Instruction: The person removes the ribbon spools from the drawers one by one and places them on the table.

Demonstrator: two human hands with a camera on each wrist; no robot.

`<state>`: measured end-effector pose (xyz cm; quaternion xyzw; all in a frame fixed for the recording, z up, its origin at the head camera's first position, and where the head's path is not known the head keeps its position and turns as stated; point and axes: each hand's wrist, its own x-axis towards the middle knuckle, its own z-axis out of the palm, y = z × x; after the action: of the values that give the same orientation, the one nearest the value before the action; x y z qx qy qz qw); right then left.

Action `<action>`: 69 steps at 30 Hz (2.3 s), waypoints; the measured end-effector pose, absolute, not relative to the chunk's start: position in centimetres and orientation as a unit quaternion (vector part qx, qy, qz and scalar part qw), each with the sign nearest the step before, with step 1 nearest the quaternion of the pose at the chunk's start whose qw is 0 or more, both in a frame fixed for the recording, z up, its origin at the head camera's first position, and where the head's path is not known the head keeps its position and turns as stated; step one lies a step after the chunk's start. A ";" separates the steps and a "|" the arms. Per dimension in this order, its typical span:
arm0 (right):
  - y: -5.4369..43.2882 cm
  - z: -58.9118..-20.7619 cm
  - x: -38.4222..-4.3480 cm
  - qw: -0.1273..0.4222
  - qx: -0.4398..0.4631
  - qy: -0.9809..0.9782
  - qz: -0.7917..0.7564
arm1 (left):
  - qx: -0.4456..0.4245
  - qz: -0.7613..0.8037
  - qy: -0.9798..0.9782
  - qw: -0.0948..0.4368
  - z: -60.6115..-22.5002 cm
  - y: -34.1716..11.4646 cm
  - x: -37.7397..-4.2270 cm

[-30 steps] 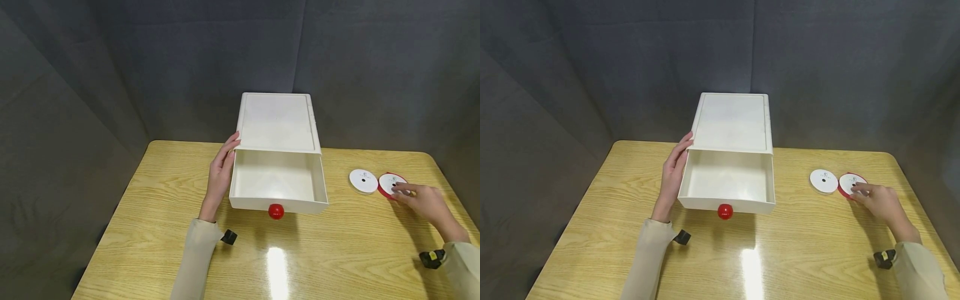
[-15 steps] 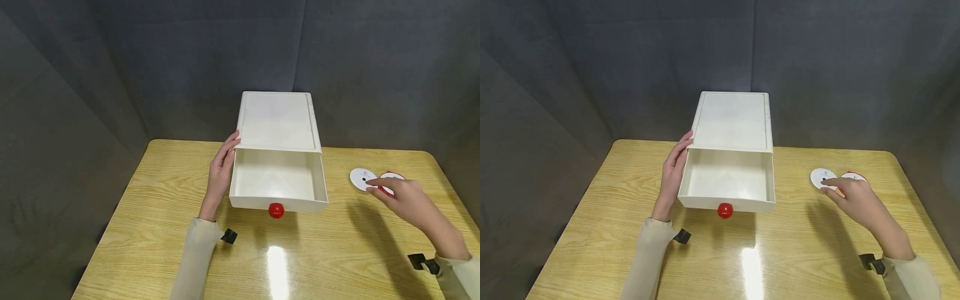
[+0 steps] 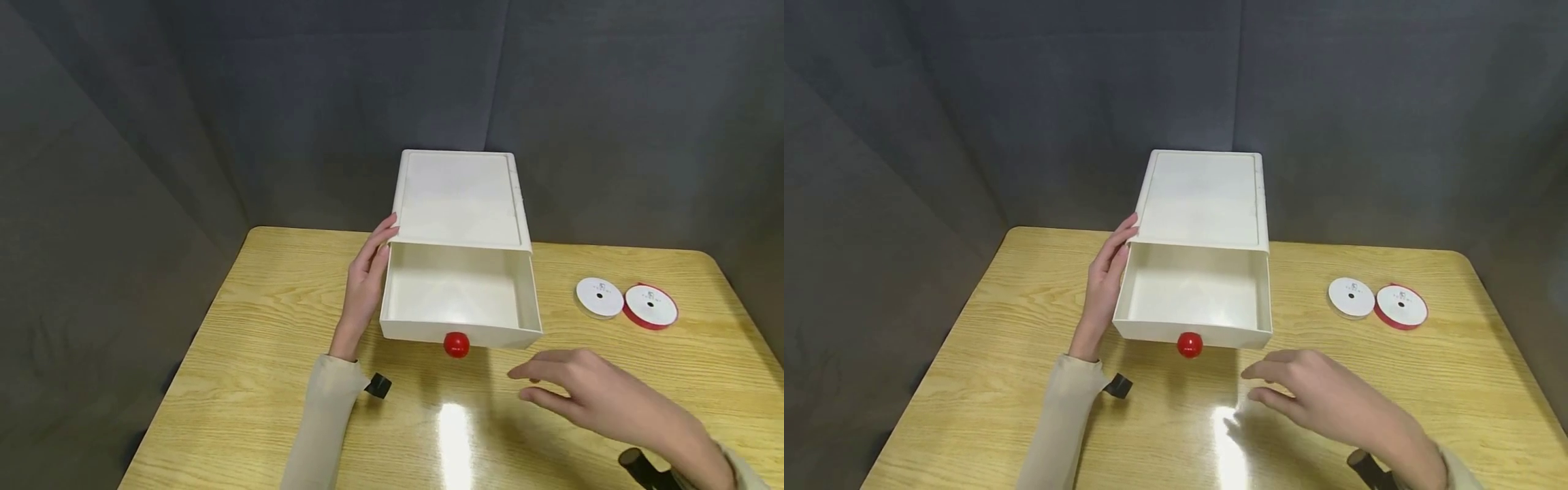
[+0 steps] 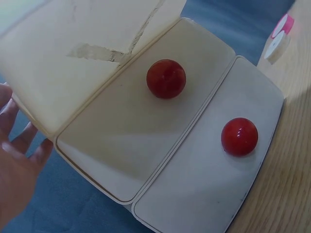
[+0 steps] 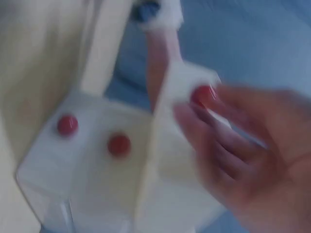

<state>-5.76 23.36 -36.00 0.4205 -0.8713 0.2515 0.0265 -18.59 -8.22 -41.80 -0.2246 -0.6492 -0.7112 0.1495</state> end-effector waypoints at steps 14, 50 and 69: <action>14.2 -38.6 -6.4 0.253 0.420 -0.802 0.340 | -0.230 -0.708 -0.652 0.144 -41.6 -8.4 -18.6; 14.6 -38.4 -13.9 0.278 0.347 -0.823 0.353 | -0.239 -0.707 -0.651 0.139 -41.7 -8.0 -18.7; 14.6 -38.9 -14.8 0.272 0.295 -0.839 0.368 | -0.232 -0.707 -0.651 0.148 -41.7 -7.9 -18.8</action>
<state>-14.85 14.63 -38.92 0.2949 -0.8388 0.3682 0.2717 -18.82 -7.86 -41.68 -0.2315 -0.6515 -0.7071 0.1481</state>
